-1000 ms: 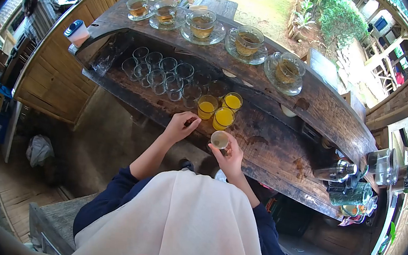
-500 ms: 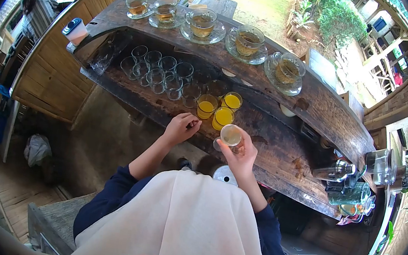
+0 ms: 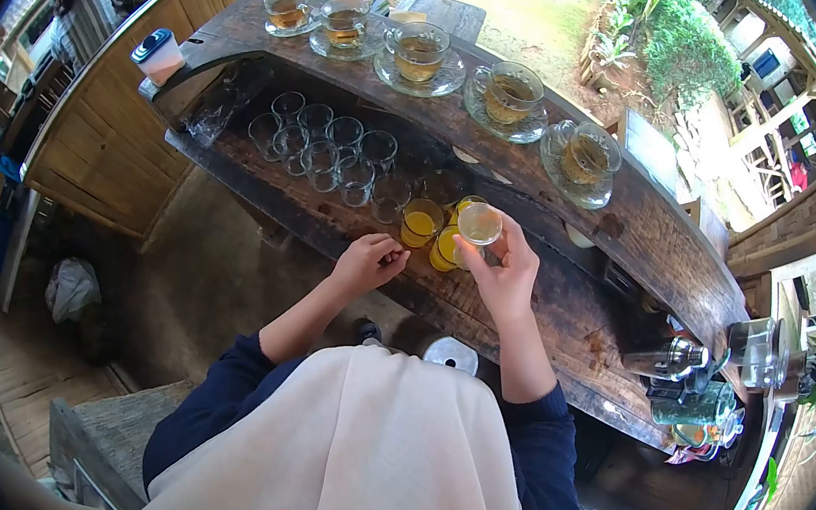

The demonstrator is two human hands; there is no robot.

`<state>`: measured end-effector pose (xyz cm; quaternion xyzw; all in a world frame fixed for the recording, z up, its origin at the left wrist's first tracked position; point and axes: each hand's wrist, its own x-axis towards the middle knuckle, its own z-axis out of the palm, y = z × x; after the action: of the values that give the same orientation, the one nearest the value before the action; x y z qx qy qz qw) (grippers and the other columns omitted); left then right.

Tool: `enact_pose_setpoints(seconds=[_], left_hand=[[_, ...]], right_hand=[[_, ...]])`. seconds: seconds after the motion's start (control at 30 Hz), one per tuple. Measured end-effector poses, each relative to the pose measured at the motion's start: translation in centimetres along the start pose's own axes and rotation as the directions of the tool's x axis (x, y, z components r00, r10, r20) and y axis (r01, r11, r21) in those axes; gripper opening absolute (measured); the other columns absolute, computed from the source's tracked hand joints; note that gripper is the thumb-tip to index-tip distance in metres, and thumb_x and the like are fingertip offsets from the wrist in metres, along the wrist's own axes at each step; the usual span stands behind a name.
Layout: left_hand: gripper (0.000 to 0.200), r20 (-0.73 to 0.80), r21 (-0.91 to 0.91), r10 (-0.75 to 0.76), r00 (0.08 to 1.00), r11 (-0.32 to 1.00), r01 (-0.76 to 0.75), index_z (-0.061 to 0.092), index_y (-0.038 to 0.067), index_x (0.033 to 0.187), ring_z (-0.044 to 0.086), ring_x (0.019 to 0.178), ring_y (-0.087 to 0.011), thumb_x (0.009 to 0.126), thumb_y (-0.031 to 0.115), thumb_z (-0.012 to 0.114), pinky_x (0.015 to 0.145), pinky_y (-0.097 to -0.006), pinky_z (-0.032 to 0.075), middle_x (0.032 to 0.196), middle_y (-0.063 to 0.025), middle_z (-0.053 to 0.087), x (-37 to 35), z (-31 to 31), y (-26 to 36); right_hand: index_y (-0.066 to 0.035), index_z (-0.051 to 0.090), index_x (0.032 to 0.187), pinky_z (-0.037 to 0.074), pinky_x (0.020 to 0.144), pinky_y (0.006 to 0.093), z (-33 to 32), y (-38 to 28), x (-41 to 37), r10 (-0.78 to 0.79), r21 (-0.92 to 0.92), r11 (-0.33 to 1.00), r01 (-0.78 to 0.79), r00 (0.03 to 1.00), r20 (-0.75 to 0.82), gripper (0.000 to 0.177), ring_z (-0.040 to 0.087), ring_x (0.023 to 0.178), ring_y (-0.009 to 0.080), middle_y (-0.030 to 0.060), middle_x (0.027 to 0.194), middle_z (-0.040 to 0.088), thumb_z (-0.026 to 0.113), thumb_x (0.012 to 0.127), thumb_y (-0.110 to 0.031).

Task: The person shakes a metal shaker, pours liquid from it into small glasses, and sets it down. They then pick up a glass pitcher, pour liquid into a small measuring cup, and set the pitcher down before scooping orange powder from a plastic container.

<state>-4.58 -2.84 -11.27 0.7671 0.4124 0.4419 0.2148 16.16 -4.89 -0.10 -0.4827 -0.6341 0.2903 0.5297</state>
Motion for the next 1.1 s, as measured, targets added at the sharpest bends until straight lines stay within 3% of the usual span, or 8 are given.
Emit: enact_pose_setpoints(seconds=[0.3,0.37,0.47,0.67,0.97,1.1], left_hand=[[0.014,-0.031,0.011,0.033,0.999,0.999,-0.032,0.062,0.002,0.073,0.058,0.057,-0.0224,0.077,0.013,0.07,0.053,-0.0307,0.049,0.065,-0.0078,0.059,0.1,-0.2,0.0],[0.015,-0.053,-0.005,0.025,0.998,1.0,-0.026,0.059,0.004,0.068,0.057,0.057,-0.0252,0.076,0.012,0.069,0.053,-0.0345,0.047,0.062,-0.0073,0.056,0.0,0.0,-0.1],[0.017,-0.041,0.024,0.025,0.999,0.999,-0.024,0.061,0.004,0.069,0.057,0.055,-0.0215,0.076,0.015,0.072,0.052,-0.0306,0.048,0.063,-0.0071,0.058,0.0,-0.1,-0.3],[0.017,-0.031,0.031,0.024,0.999,0.999,-0.023,0.061,0.006,0.068,0.057,0.055,-0.0218,0.076,0.016,0.072,0.051,-0.0309,0.048,0.062,-0.0062,0.058,0.1,-0.1,-0.3],[0.017,-0.018,0.035,0.002,1.0,0.999,-0.001,0.061,0.005,0.068,0.057,0.056,-0.0226,0.076,0.016,0.072,0.052,-0.0322,0.048,0.062,-0.0067,0.057,0.0,0.0,-0.4],[0.017,-0.03,0.045,0.028,0.999,0.999,-0.026,0.061,0.005,0.068,0.056,0.055,-0.0224,0.076,0.015,0.072,0.051,-0.0322,0.047,0.062,-0.0069,0.057,0.0,0.0,-0.4]], right_hand=[[0.002,0.055,0.115,0.05,0.085,0.0264,0.5,-0.1,2.4,-0.016,-0.123,0.992,0.022,0.999,0.05,0.044,0.063,0.093,0.011,0.0092,0.1,0.066,0.074,0.076,-0.004],[0.001,0.055,0.115,0.051,0.084,0.0264,0.5,0.0,2.7,-0.017,-0.133,0.991,0.026,0.998,0.065,0.044,0.063,0.092,0.0107,0.0092,0.1,0.067,0.075,0.076,-0.004],[0.0,0.056,0.115,0.051,0.083,0.0268,0.6,0.0,3.0,-0.026,-0.112,0.993,0.035,0.996,0.085,0.044,0.064,0.093,0.0111,0.0087,0.1,0.067,0.074,0.076,-0.005],[-0.004,0.057,0.114,0.053,0.081,0.0295,0.4,0.1,3.5,0.048,-0.233,0.972,-0.017,0.991,0.124,0.043,0.064,0.094,0.0147,0.0085,0.102,0.066,0.074,0.076,-0.01],[-0.005,0.058,0.114,0.052,0.079,0.031,0.1,0.0,3.9,0.008,-0.338,0.94,0.05,0.986,0.169,0.046,0.066,0.091,0.0209,0.0119,0.101,0.066,0.076,0.072,-0.01],[-0.006,0.059,0.116,0.052,0.08,0.0328,0.1,0.2,3.9,-0.08,-0.408,0.899,0.161,0.975,0.209,0.049,0.065,0.093,0.0254,0.0131,0.103,0.065,0.075,0.07,-0.008]])
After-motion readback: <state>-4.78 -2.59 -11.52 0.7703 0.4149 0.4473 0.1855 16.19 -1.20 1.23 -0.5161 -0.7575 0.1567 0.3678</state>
